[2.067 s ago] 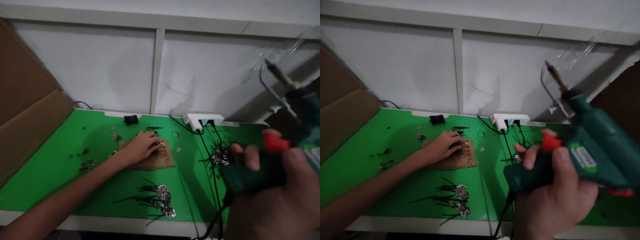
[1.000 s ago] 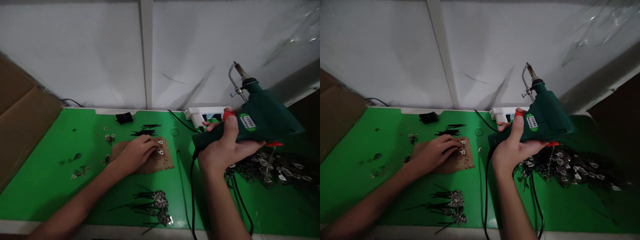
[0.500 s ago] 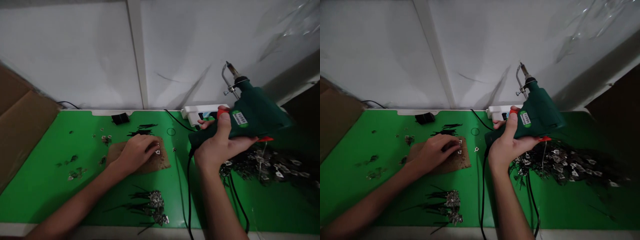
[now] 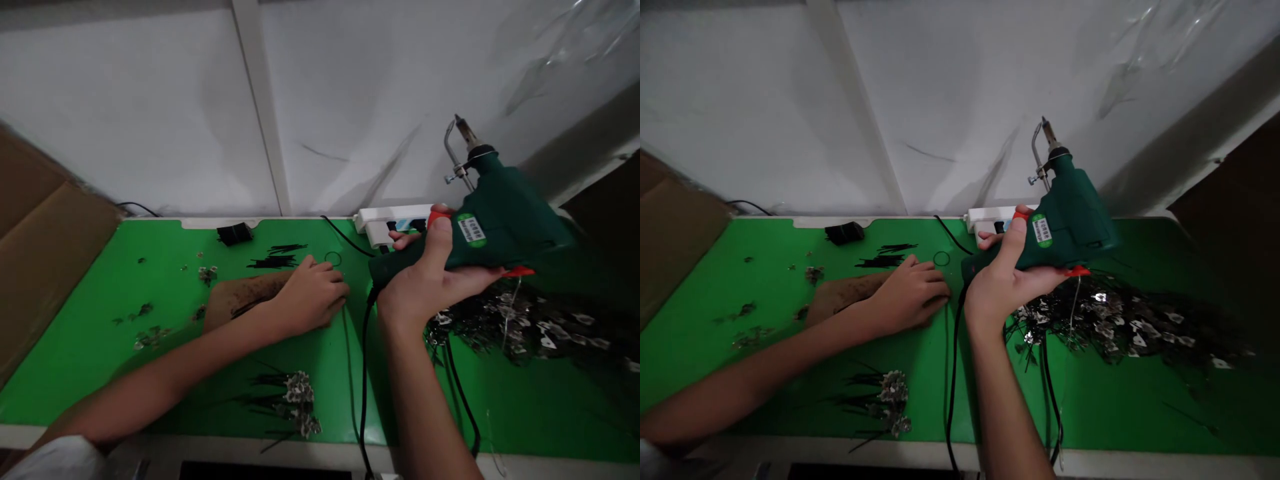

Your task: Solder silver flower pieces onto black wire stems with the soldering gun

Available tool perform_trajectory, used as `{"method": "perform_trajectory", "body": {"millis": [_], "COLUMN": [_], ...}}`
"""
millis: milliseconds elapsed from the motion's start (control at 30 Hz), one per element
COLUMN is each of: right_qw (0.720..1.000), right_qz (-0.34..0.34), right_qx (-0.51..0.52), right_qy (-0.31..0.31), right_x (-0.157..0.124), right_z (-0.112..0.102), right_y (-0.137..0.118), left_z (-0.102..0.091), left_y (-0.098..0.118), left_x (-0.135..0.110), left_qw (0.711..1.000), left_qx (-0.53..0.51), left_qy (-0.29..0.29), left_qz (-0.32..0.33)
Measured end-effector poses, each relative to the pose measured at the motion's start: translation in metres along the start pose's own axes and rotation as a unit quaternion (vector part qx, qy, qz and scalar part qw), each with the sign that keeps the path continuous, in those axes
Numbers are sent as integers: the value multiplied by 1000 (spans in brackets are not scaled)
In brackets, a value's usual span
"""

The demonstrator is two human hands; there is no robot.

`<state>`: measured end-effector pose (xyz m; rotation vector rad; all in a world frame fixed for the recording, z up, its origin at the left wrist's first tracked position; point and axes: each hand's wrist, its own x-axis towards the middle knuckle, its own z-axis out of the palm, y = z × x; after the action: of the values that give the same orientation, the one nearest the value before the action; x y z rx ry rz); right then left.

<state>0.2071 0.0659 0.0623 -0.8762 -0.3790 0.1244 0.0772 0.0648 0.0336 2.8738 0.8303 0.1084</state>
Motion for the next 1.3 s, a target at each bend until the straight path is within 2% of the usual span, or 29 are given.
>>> {"method": "perform_trajectory", "body": {"millis": [167,333,500,667,900,1133,1300], "right_qw": [999,999,1000,1000,1000,999,1000], "right_qz": [2,5,-9,14,-4,5,-6], "right_qx": [45,32,14,23,20,42,-3], "right_qy": [6,-12,1,-9,-7,-11,0], "right_x": [2,0,-1,-1,1,-2,-1], "right_z": [-2,-2,0,-2,-3,-3,-5], "right_y": [-1,-1,-1,1,6,4,8], "left_z": [-9,0,3,6,20,22,23], "left_y": [-12,-20,-22,-23,-20,-16,-17], "left_x": [-40,-63,-63,-65,-68,-63,-60], "left_qw": [996,996,993,993,990,984,980], "left_qx": [-71,-46,-29,-27,-47,-68,-62], "left_qy": [56,79,111,104,108,121,126], "left_qz": [22,13,-3,-41,-81,-111,-141]}}
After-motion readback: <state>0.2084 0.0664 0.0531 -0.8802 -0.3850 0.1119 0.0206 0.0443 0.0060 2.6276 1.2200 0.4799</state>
